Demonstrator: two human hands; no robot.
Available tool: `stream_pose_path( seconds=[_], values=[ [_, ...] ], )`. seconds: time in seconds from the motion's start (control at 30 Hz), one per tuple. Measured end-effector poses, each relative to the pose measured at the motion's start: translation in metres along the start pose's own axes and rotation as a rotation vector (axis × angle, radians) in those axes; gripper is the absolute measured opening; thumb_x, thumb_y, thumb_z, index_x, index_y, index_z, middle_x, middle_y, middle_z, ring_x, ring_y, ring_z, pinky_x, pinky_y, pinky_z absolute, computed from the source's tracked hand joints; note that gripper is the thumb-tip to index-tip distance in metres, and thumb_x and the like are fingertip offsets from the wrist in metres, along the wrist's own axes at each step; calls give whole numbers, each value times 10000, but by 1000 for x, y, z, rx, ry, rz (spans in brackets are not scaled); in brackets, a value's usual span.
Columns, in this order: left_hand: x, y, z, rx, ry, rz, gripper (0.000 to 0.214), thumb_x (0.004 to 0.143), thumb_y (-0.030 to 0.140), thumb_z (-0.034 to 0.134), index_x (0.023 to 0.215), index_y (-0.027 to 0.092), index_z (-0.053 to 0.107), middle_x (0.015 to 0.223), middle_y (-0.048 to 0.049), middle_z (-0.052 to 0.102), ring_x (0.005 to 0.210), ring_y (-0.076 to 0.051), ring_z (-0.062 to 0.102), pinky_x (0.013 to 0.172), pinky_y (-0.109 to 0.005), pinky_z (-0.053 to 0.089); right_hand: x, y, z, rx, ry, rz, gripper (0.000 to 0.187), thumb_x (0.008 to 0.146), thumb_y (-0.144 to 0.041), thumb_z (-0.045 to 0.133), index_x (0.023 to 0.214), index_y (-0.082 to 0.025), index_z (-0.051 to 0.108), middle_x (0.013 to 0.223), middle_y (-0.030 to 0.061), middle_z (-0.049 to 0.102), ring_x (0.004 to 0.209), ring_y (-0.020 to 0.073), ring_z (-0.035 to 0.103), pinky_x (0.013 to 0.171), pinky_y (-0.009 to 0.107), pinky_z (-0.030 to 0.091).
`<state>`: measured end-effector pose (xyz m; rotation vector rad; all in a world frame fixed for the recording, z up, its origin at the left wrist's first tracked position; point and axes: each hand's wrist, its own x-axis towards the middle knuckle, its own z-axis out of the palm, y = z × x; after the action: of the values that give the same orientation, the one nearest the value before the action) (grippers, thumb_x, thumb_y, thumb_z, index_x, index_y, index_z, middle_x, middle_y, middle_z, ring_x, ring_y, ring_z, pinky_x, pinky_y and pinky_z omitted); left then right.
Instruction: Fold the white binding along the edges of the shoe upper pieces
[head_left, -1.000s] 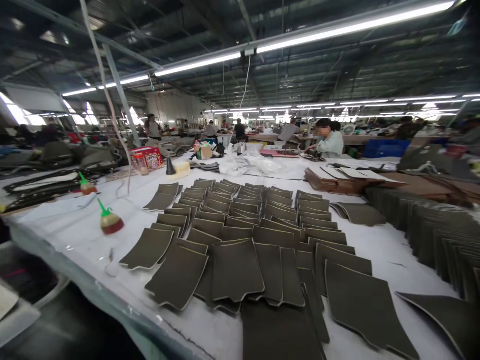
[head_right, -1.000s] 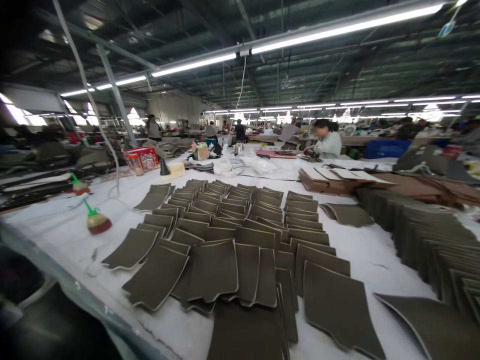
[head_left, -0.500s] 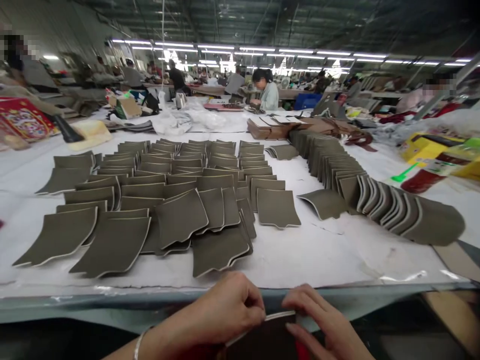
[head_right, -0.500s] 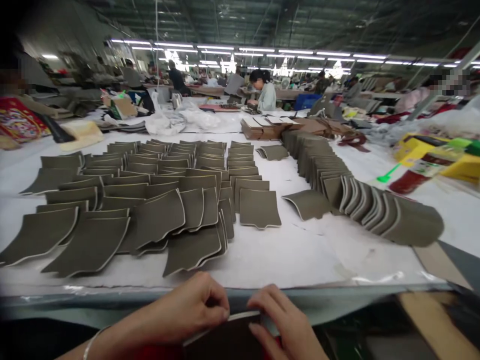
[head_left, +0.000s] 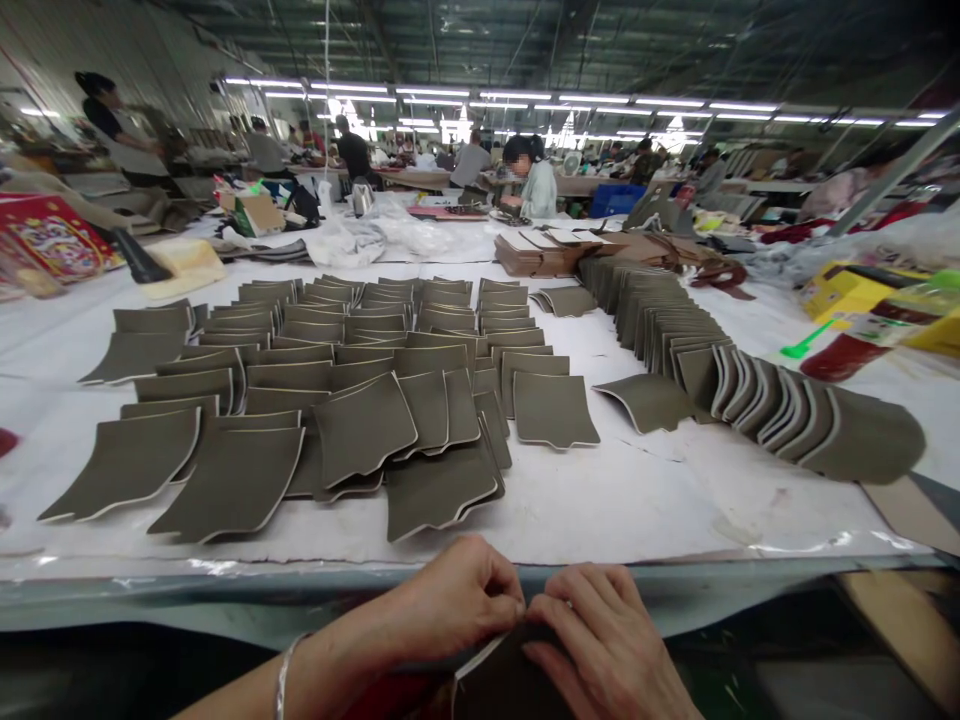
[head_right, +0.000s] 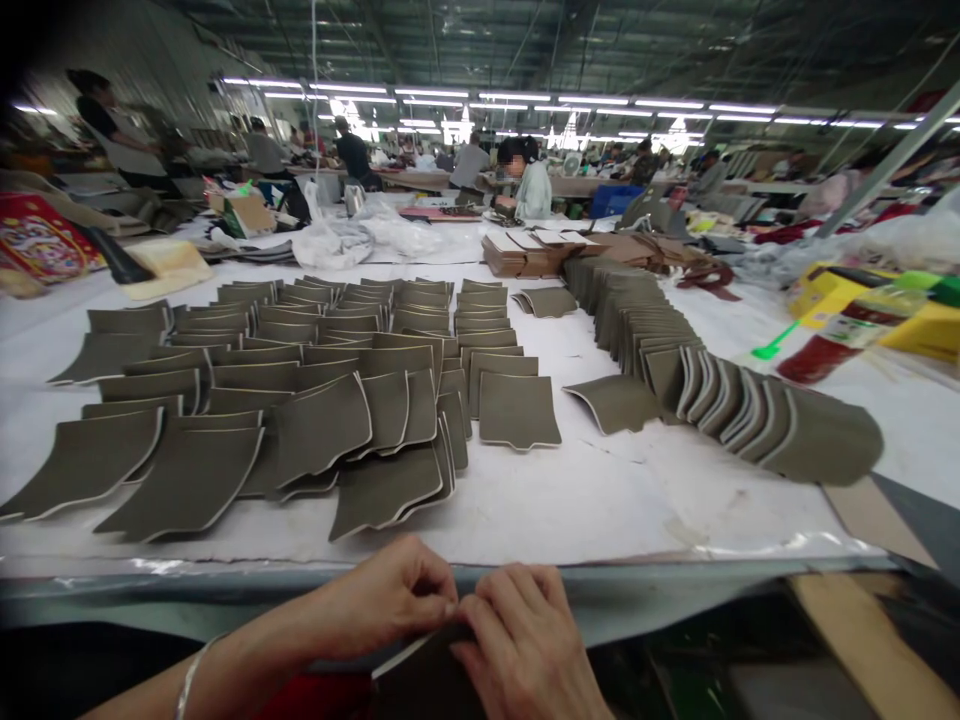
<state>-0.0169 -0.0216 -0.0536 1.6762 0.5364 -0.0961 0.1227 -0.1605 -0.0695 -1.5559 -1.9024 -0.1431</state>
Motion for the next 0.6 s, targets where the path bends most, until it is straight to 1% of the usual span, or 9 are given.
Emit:
stream_pose_path(
  seconds=[0.2, 0.33, 0.47, 0.6],
  values=[
    [0, -3, 8, 109, 30, 20, 112, 657, 121, 507, 604, 132, 606, 532, 70, 381, 544, -82, 327, 457, -210, 211, -6, 0, 5, -77, -84, -28, 194, 917, -144, 503, 739, -187, 566, 723, 19, 549, 714, 186, 434, 682, 322, 243],
    [1, -3, 8, 126, 13, 14, 113, 681, 138, 507, 603, 135, 588, 538, 69, 367, 544, -83, 321, 455, -213, 215, -3, 2, 4, -37, -150, 6, 139, 879, -117, 548, 759, -186, 565, 763, 19, 562, 746, 187, 443, 700, 327, 255],
    [0, -3, 7, 132, 9, 13, 130, 711, 163, 496, 600, 141, 561, 556, 64, 372, 561, -85, 330, 471, -207, 233, -3, 4, 2, 4, -156, 14, 94, 865, -134, 599, 798, -193, 570, 803, 4, 578, 776, 180, 458, 733, 330, 270],
    [-1, 0, 12, 184, 11, 16, 115, 687, 145, 492, 604, 143, 571, 534, 69, 367, 546, -84, 335, 463, -209, 221, -6, 6, 3, 19, -175, 11, 129, 822, -124, 662, 784, -196, 561, 790, -14, 580, 772, 171, 468, 731, 325, 269]
  ],
)
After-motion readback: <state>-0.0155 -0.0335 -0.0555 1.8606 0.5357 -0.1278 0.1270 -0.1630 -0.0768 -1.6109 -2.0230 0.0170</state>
